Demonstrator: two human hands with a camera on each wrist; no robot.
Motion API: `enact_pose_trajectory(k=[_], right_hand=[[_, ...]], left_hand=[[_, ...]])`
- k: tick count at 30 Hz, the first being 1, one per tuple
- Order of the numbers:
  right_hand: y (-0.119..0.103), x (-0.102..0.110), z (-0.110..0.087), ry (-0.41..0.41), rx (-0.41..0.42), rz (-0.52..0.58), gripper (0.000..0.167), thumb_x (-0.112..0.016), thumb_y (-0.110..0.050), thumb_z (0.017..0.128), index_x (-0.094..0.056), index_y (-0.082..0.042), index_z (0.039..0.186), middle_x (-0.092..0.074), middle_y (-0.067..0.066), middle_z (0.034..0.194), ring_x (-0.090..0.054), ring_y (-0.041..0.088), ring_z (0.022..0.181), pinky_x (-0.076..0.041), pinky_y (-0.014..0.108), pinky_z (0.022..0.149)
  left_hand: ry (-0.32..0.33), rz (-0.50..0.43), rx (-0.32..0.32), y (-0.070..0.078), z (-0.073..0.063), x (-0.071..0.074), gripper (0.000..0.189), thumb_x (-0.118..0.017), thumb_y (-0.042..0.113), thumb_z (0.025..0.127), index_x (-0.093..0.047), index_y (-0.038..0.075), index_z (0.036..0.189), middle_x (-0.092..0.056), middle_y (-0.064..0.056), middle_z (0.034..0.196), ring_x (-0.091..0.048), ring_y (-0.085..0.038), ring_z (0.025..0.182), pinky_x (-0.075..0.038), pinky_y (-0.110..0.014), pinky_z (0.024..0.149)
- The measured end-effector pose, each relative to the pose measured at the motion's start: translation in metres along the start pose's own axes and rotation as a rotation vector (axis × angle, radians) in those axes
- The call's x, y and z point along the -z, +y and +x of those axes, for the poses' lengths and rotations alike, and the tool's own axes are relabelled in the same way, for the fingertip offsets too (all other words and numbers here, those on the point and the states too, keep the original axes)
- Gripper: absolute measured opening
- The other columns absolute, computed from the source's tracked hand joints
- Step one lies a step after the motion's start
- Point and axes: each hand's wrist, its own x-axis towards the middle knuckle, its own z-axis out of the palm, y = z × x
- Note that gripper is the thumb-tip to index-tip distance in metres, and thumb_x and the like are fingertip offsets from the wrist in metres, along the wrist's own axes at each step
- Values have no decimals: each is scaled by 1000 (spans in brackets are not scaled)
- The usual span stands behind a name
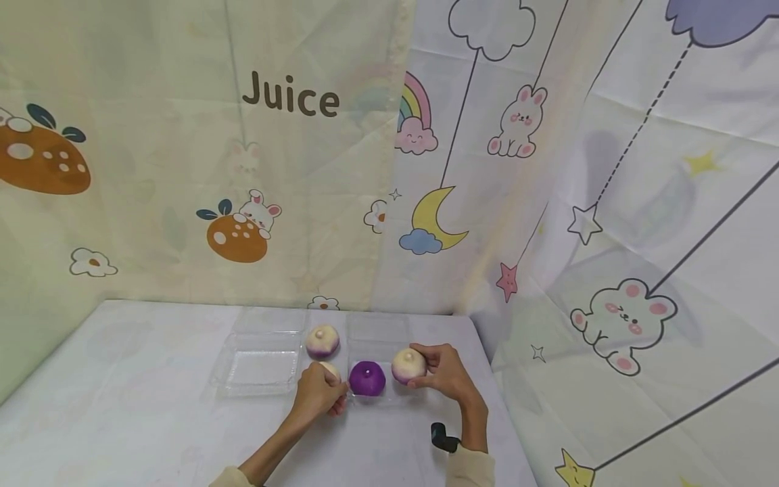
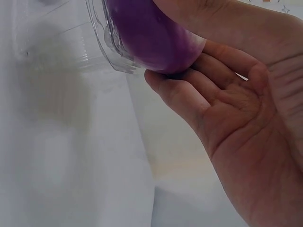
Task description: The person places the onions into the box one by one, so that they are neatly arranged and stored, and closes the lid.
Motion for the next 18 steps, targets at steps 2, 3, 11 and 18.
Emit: enact_pose_trajectory(k=[2, 3, 11, 18], right_hand=[[-2, 0, 0, 2, -5, -10, 79, -99, -11, 78, -62, 13, 144, -67, 31, 144, -67, 47, 133, -61, 37, 108], [-3, -1, 1, 3, -9, -13, 79, -99, -10, 78, -62, 13, 144, -67, 32, 144, -67, 47, 133, -61, 38, 108], [-9, -2, 4, -14, -7, -46, 80, -100, -5, 75, -62, 15, 143, -66, 34, 143, -66, 49, 134, -59, 48, 109], [-11, -7, 6, -21, 1, -114, 81, -101, -4, 72, -63, 14, 141, -70, 31, 140, -68, 46, 133, -61, 44, 108]], left_hand=[[2, 1, 7, 0, 0, 0, 28, -78, -2, 89, -71, 0, 63, -68, -5, 50, -63, -8, 37, -59, -31, 40], [1, 0, 7, 1, 0, 1, 28, -78, -2, 90, -71, 0, 63, -68, -5, 50, -63, -8, 37, -59, -31, 40], [2, -5, 19, 1, 0, 1, 29, -78, -1, 89, -71, 1, 62, -68, -5, 50, -63, -8, 37, -60, -33, 41], [-2, -13, 20, -1, 1, 1, 29, -78, -1, 90, -71, 1, 62, -69, -5, 50, -63, -8, 37, -60, -33, 41]])
